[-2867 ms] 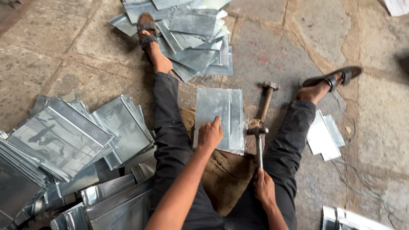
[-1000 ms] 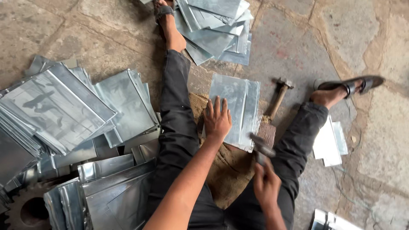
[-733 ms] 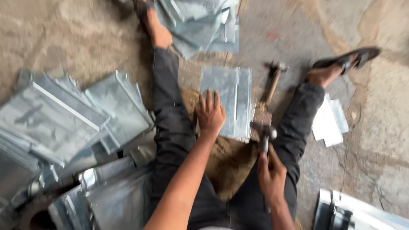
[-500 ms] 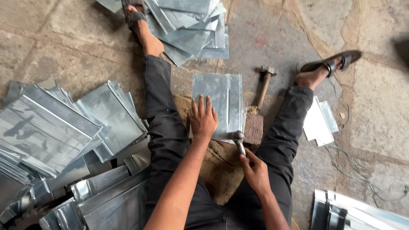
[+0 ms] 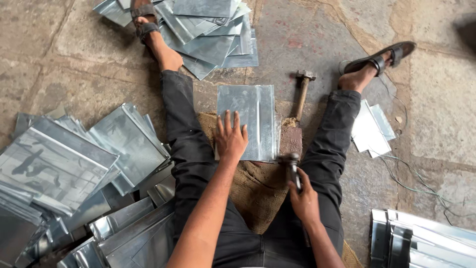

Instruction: The person uses a hammer to flatten and straighten various metal sheets by hand while sitting on the floor. They pick up individual sheets from a pile and strike them repeatedly on a brick to remove bends.

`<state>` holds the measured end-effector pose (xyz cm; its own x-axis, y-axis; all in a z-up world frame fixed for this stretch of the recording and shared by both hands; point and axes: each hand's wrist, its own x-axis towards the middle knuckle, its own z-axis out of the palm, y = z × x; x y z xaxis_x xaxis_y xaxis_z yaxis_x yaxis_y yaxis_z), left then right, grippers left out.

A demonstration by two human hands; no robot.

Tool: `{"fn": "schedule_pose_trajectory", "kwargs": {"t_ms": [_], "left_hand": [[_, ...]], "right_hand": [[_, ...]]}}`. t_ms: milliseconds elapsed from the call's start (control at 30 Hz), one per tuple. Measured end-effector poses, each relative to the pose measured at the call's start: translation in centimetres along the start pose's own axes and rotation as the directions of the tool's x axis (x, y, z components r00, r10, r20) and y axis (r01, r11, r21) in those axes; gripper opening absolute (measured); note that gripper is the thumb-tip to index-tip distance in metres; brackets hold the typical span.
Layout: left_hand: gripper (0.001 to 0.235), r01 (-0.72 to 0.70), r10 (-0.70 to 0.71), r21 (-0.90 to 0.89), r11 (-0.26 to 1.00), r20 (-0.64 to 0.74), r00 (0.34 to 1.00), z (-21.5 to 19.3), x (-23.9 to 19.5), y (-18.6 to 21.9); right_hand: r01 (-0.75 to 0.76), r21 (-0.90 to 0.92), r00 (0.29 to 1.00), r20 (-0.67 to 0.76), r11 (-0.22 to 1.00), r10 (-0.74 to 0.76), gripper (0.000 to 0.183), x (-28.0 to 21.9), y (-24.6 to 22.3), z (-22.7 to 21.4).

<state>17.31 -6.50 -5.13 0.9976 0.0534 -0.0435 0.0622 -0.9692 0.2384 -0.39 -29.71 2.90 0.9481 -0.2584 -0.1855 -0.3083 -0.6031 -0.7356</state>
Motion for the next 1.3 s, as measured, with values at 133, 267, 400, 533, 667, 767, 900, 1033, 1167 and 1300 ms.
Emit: {"fn": "schedule_pose_trajectory", "kwargs": {"t_ms": [133,267,400,533,667,767,900,1033,1167,1300], "left_hand": [[0.063,-0.049,0.05,0.013,0.999,-0.028,0.998,-0.5,-1.5,-0.4],[0.062,-0.1,0.101,0.049,0.994,-0.025,0.995,-0.8,-4.1,-1.4],[0.061,-0.138,0.139,0.021,0.99,-0.018,0.99,-1.3,-6.7,-2.0],[0.06,-0.183,0.185,0.039,0.982,-0.074,0.98,-1.8,-7.8,-2.3],[0.06,-0.17,0.172,0.032,0.985,-0.069,0.983,-2.4,-8.6,-1.7],[0.06,-0.122,0.117,0.111,0.986,0.049,0.992,-3.3,-7.7,-0.8],[0.062,-0.098,0.099,-0.01,0.995,0.07,0.993,-3.8,-4.8,1.6],[0.058,-0.258,0.255,-0.128,0.958,-0.04,0.966,-2.7,-1.5,4.2],[0.056,-0.277,0.28,-0.117,0.954,0.008,0.96,-1.4,-0.8,4.7],[0.053,-0.264,0.269,-0.092,0.96,0.038,0.962,-1.0,-1.4,4.4]], "right_hand": [[-0.114,0.022,0.988,0.105,0.993,0.111,0.057,0.0,-0.6,0.4],[-0.201,0.09,0.973,0.134,0.975,0.188,0.057,0.1,-1.0,0.0],[-0.239,0.11,0.967,0.115,0.965,0.226,0.055,0.3,-0.6,-0.5],[-0.079,0.043,0.997,0.028,0.996,0.078,0.054,0.4,-0.1,0.0],[-0.051,0.011,0.998,0.04,0.999,0.05,0.054,-0.1,0.2,0.3],[-0.087,-0.001,0.992,0.091,0.996,0.087,0.055,0.0,-0.2,0.5],[-0.149,0.02,0.985,0.089,0.989,0.147,0.057,0.2,-0.8,0.3],[-0.112,0.012,0.991,0.077,0.994,0.111,0.056,0.2,-1.0,-0.4],[-0.191,0.054,0.978,0.1,0.98,0.185,0.058,0.2,-1.7,-0.4],[-0.279,0.224,0.957,0.147,0.934,0.25,0.06,0.6,-2.9,-1.2]]}}
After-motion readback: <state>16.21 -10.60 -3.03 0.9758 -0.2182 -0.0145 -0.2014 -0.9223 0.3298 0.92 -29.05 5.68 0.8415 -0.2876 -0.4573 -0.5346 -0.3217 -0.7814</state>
